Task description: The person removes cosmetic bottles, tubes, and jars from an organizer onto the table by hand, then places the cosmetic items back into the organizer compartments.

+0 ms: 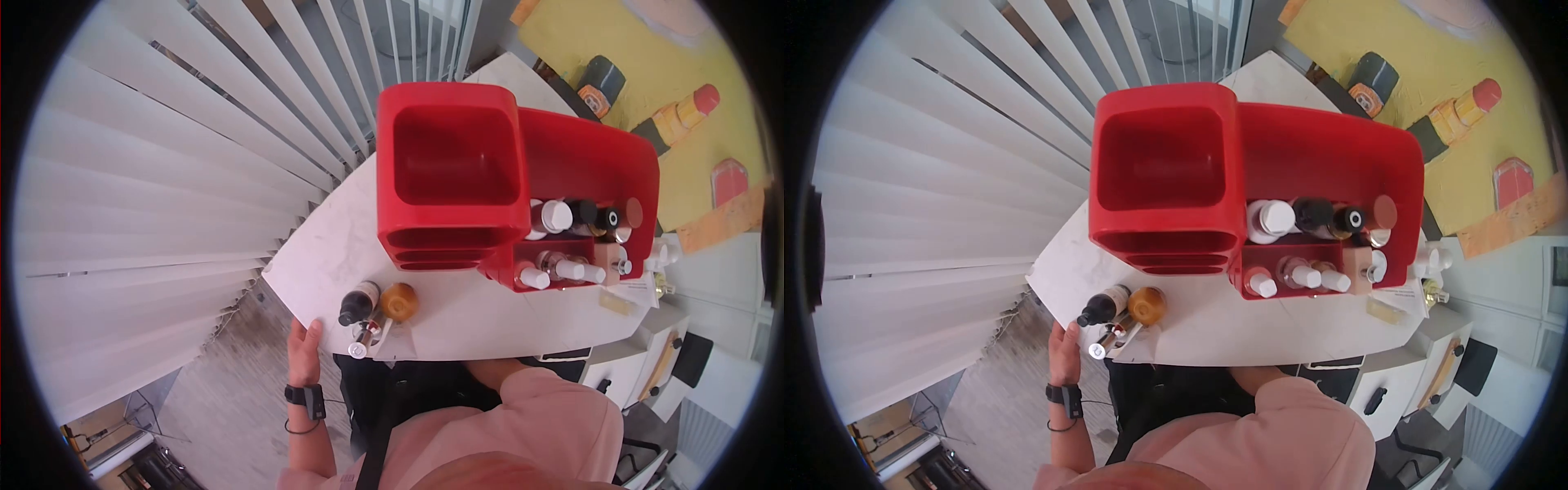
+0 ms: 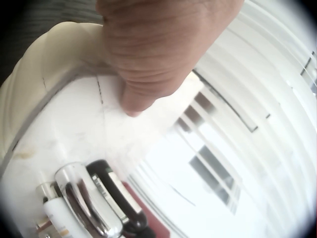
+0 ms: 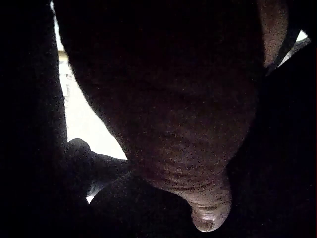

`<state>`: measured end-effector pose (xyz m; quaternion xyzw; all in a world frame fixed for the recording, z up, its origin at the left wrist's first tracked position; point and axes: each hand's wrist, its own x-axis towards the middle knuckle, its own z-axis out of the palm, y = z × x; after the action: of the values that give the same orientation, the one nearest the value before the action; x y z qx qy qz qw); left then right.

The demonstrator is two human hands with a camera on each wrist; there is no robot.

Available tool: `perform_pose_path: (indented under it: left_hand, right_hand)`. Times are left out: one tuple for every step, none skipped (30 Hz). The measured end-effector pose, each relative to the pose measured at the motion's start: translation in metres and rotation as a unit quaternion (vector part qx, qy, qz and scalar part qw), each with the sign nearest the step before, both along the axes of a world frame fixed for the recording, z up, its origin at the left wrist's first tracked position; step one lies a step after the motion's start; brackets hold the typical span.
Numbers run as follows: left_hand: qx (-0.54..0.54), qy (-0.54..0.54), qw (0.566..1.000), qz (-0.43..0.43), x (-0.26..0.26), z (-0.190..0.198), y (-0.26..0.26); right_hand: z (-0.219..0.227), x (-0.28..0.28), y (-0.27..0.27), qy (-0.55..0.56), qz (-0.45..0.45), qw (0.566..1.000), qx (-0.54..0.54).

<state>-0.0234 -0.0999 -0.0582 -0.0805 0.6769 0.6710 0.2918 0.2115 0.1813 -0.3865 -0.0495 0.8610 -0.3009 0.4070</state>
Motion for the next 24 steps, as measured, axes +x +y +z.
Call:
perform_pose_path:
  left_hand:
    - [-0.006, 0.005, 1.000, -0.005, -0.001, -0.001, -0.001]
    - [-0.005, 0.004, 1.000, -0.005, 0.000, -0.002, -0.003]
    - [-0.013, -0.001, 1.000, -0.006, -0.001, -0.005, -0.005]
    - [-0.022, -0.004, 1.000, -0.008, 0.000, -0.006, -0.007]
    - [-0.020, 0.000, 1.000, -0.008, 0.001, -0.007, -0.007]
    - [-0.023, 0.012, 1.000, -0.008, 0.001, -0.008, -0.007]
    - [-0.028, 0.023, 0.999, -0.009, 0.001, -0.009, -0.007]
    - [-0.023, 0.029, 0.999, -0.014, 0.000, -0.011, -0.008]
    - [-0.028, 0.031, 0.999, -0.018, -0.001, -0.013, -0.010]
    - [-0.033, 0.034, 0.999, -0.021, -0.001, -0.014, -0.012]
    - [-0.028, 0.042, 0.998, -0.024, -0.001, -0.018, -0.012]
    - [-0.037, 0.067, 0.997, -0.028, -0.002, -0.022, -0.012]
    - [-0.046, 0.090, 0.994, -0.031, -0.002, -0.025, -0.013]
    - [-0.041, 0.095, 0.994, -0.032, -0.003, -0.028, -0.015]
    - [-0.048, 0.098, 0.993, -0.040, -0.006, -0.029, -0.017]
    - [-0.054, 0.099, 0.992, -0.048, -0.005, -0.029, -0.017]
    - [-0.048, 0.102, 0.992, -0.048, -0.002, -0.028, -0.016]
    - [-0.069, 0.120, 0.990, -0.035, -0.002, -0.025, -0.011]
    - [-0.094, 0.138, 0.986, -0.022, 0.000, -0.021, -0.009]
    - [-0.056, 0.150, 0.987, 0.001, 0.001, -0.024, -0.008]
    - [-0.053, 0.155, 0.987, 0.001, 0.000, -0.027, -0.008]
    - [-0.122, 0.242, 0.962, 0.013, 0.000, -0.031, -0.007]
    - [-0.191, 0.325, 0.926, 0.026, 0.002, -0.029, -0.008]
    - [-0.188, 0.326, 0.926, 0.028, 0.003, -0.026, -0.008]
  right_hand:
    - [0.000, 0.002, 0.000, 0.000, -0.008, 1.000, 0.003]
    - [0.000, 0.005, 0.001, 0.001, -0.014, 1.000, 0.006]
    - [-0.001, 0.004, 0.003, 0.004, -0.020, 1.000, 0.010]
    - [-0.001, 0.004, 0.005, 0.009, -0.026, 1.000, 0.013]
    - [-0.002, 0.001, 0.007, 0.015, -0.032, 0.999, 0.017]
    - [-0.003, -0.004, 0.010, 0.023, -0.041, 0.999, 0.023]
    - [-0.005, -0.005, 0.011, 0.030, -0.052, 0.998, 0.028]
    - [-0.007, -0.008, 0.013, 0.038, -0.063, 0.997, 0.035]
    - [-0.009, -0.010, 0.014, 0.046, -0.074, 0.995, 0.041]
    - [-0.011, -0.012, 0.014, 0.054, -0.083, 0.994, 0.047]
    - [-0.012, -0.017, 0.015, 0.064, -0.093, 0.992, 0.053]
    - [-0.013, -0.021, 0.016, 0.074, -0.102, 0.990, 0.061]
    - [-0.013, -0.023, 0.015, 0.082, -0.110, 0.988, 0.067]
    - [-0.013, -0.024, 0.014, 0.089, -0.118, 0.986, 0.073]
    - [-0.011, -0.025, 0.016, 0.096, -0.123, 0.984, 0.081]
    - [-0.008, -0.021, 0.016, 0.101, -0.129, 0.983, 0.088]
    - [-0.004, -0.018, 0.018, 0.106, -0.134, 0.981, 0.096]
    - [0.004, -0.020, 0.020, 0.113, -0.141, 0.978, 0.104]
    - [0.004, -0.019, 0.021, 0.120, -0.149, 0.976, 0.109]
    - [0.004, -0.019, 0.020, 0.128, -0.156, 0.973, 0.114]
    - [0.003, -0.020, 0.019, 0.135, -0.162, 0.970, 0.119]
    - [0.010, -0.021, 0.017, 0.141, -0.168, 0.968, 0.123]
    - [-0.015, -0.009, 0.019, 0.145, -0.173, 0.966, 0.126]
    - [-0.039, -0.019, 0.018, 0.150, -0.178, 0.964, 0.131]
